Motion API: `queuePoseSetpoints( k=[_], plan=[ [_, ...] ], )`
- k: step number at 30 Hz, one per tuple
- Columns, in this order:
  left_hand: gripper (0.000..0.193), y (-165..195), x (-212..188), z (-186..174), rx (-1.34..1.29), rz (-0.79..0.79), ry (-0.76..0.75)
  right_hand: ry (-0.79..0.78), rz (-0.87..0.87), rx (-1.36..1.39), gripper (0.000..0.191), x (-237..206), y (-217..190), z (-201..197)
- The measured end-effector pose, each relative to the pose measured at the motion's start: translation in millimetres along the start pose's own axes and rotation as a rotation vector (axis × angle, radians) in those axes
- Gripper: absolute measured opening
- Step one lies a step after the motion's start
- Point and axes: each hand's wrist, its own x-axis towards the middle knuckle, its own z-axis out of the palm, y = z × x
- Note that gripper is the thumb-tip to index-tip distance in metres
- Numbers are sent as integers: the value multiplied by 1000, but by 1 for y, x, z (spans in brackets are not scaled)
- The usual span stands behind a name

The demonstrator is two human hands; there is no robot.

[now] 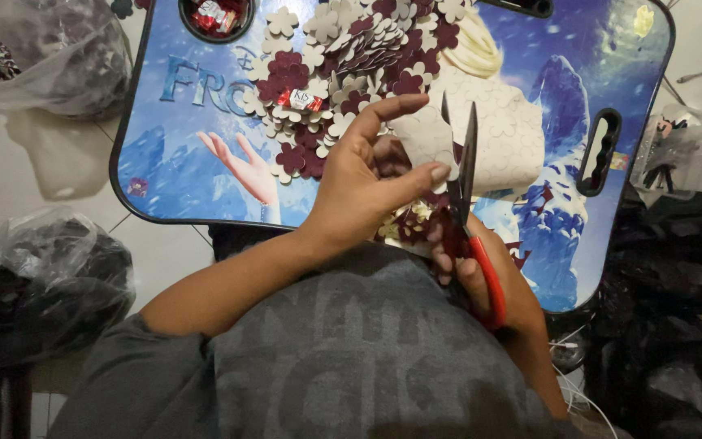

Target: The person sits on the floor with a Frozen-themed tray on their lap and uses red-handled scissors to cut flower shapes out of printed paper sheets. They trim the edges of each cut flower piece and set finished flowers onto a growing pile of white and maroon paper flowers on the tray.

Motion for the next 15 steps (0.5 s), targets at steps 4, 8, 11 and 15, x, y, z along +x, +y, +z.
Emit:
queuePoseSetpoints(
  k=[4,8,11,15],
  plan=[
    [67,7,0,-1,-10,-2,-49,-20,-14,30,100,-1,-4,0],
    [70,10,0,-3,106,11,-29,-25,5,23,101,1,-5,0],
    [70,9,0,-5,117,34,-37,-29,5,-14,100,0,-6,-1],
    [70,8,1,-6,145,65,-29,-32,15,-36,99,-1,-8,-1]
  ],
)
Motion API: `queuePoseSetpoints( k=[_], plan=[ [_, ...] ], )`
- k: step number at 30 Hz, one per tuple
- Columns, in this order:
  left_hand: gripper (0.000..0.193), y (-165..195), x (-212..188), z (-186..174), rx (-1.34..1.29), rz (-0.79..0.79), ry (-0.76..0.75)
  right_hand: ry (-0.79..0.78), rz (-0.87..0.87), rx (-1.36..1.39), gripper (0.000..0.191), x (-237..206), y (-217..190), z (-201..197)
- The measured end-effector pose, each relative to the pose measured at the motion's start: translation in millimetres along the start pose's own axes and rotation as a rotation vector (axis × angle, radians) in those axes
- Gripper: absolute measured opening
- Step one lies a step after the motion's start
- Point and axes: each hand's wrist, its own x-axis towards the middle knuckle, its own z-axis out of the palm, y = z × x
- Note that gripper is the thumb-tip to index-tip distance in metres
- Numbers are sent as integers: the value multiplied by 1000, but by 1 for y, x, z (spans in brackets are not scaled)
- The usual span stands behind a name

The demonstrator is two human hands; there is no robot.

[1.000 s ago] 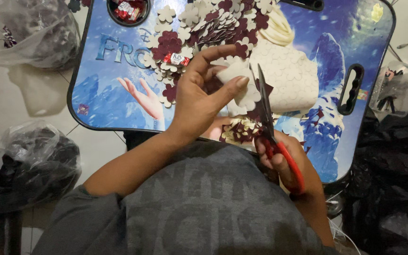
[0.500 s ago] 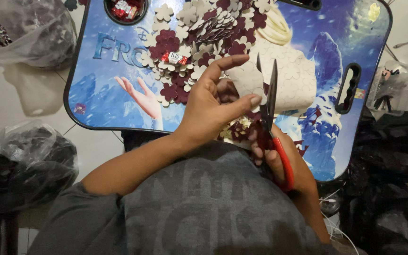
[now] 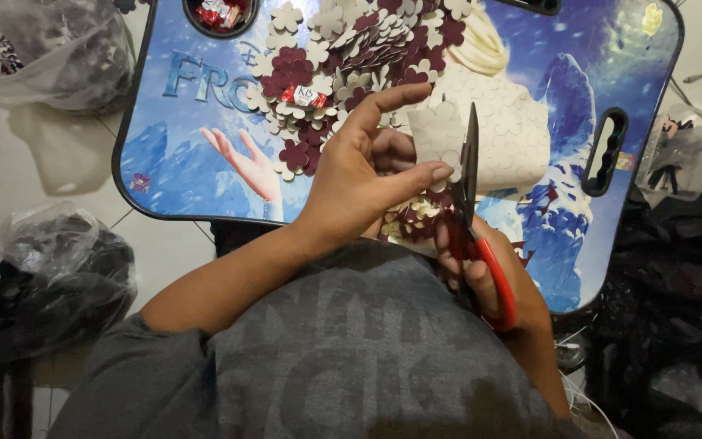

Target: The person sits on the floor with a Frozen-themed tray on their lap and uses red-handled scissors to cut flower shapes out of printed paper sheets. They trim the edges of each cut flower piece and set finished flowers onto a growing pile of white and maroon paper flowers on the tray.

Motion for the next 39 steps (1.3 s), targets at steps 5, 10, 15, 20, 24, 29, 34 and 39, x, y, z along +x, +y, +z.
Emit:
queuePoseSetpoints(
  k=[5,10,15,20,24,29,34,39],
  plan=[
    [71,0,-1,-3,-7,-13,18,-18,-7,-36,96,1,0,-2],
    [72,-1,0,-5,-67,-13,22,6,5,-73,96,-1,3,-4],
    [68,-1,3,-7,-59,1,46,0,29,-59,96,-2,3,-4],
    [72,-5,1,6,-295,-4,124,17,-5,45,95,1,3,1],
    [72,-12,0,13,-348,-39,135,78,-36,75,93,3,8,7],
    [66,-15,3,15,-339,-12,118,110,-45,139,92,0,8,13],
    [54,-11,4,15,-322,-30,69,67,-53,125,101,3,3,13],
    [50,-4,0,13,-192,-28,38,93,-65,201,108,4,5,20]
  ],
)
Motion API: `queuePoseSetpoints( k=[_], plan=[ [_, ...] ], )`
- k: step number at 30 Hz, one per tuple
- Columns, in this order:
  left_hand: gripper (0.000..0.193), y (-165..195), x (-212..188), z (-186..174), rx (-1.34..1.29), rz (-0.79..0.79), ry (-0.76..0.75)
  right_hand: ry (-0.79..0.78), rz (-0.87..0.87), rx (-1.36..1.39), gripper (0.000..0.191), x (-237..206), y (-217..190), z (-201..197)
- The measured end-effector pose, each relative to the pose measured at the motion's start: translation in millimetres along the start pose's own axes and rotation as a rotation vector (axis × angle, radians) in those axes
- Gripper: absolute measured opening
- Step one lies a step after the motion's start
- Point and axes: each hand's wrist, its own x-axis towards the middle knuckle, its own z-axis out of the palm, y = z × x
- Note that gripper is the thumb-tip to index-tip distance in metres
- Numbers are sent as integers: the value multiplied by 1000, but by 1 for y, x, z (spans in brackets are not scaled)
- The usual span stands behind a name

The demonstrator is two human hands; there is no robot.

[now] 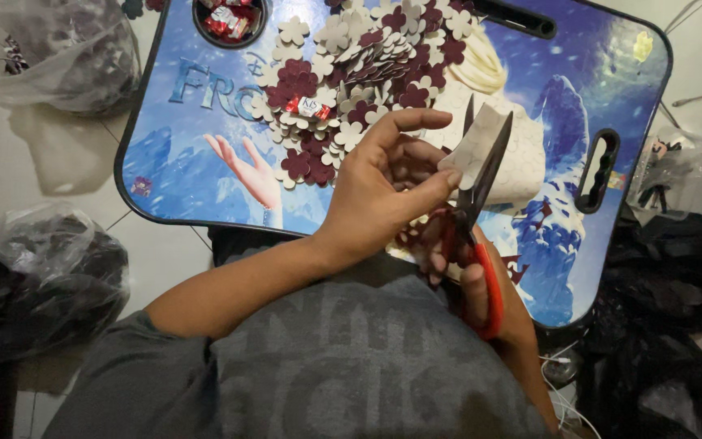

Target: The person sits on the floor with a Frozen-themed tray on their lap and uses red-handled scissors to cut flower shapes out of printed paper sheets. They trim the edges of each cut flower piece and set finished flowers onto a growing pile of white and maroon paper flowers on the tray.

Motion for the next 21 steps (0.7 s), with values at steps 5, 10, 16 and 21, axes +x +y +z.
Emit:
queuePoseSetpoints(
  k=[5,10,16,21],
  plan=[
    [51,6,1,1,28,0,2,0,56,161,112,2,10,-1],
    [56,10,4,-3,42,-21,-12,-57,-2,37,96,0,12,-11],
    [61,13,6,-7,137,-34,-8,-66,25,-21,94,-3,2,-13],
    [62,15,8,-12,202,-27,-4,-98,49,-46,91,-4,-6,-14]
  ],
)
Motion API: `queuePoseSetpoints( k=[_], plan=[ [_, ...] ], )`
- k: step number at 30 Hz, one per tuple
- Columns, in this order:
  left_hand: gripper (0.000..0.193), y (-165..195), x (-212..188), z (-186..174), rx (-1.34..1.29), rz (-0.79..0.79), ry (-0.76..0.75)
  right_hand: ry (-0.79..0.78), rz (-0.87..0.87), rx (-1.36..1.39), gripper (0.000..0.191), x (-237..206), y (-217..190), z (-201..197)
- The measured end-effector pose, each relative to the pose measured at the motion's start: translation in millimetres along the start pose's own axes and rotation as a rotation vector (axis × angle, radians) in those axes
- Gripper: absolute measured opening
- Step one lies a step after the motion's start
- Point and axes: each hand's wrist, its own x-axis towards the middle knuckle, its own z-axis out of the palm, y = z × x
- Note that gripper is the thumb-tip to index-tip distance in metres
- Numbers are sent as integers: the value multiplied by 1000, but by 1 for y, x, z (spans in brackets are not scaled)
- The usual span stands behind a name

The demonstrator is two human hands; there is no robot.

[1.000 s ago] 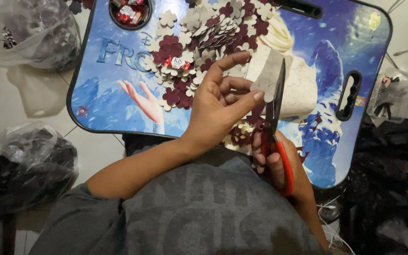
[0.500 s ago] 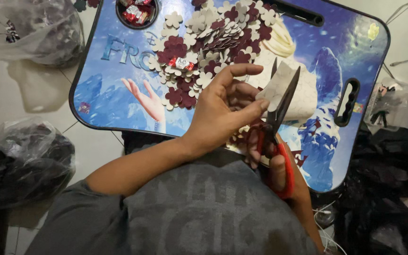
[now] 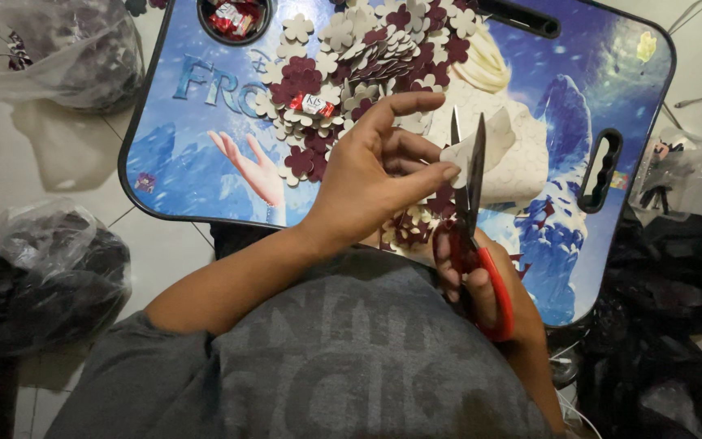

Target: The person sits on the floor with a Frozen-themed tray on their lap and uses red-handled scissors to cut flower shapes out of printed paper sheets. They trim the edges of each cut flower piece and set finished flowers onto a growing pile of white and maroon paper flowers on the tray.

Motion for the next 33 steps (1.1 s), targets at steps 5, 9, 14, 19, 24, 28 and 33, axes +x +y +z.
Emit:
queuePoseSetpoints(
  k=[5,9,14,19,24,28,33],
  plan=[
    [62,-1,1,-2,-49,20,12,-7,12,-67,93,0,0,-2],
    [61,-1,-1,-4,-19,46,22,-22,32,-103,93,1,1,-6],
    [60,-2,1,-7,75,19,29,-17,16,-178,91,1,1,-10],
    [55,-6,2,-8,44,99,14,-22,81,-138,88,-1,1,-12],
    [56,-9,2,-3,14,75,1,-31,67,-81,90,1,-2,-9],
    [56,-13,-3,5,-156,-2,-37,-4,-42,-39,100,5,0,2],
    [48,-19,-4,11,-238,-26,-58,18,-73,130,107,7,5,7]
  ],
)
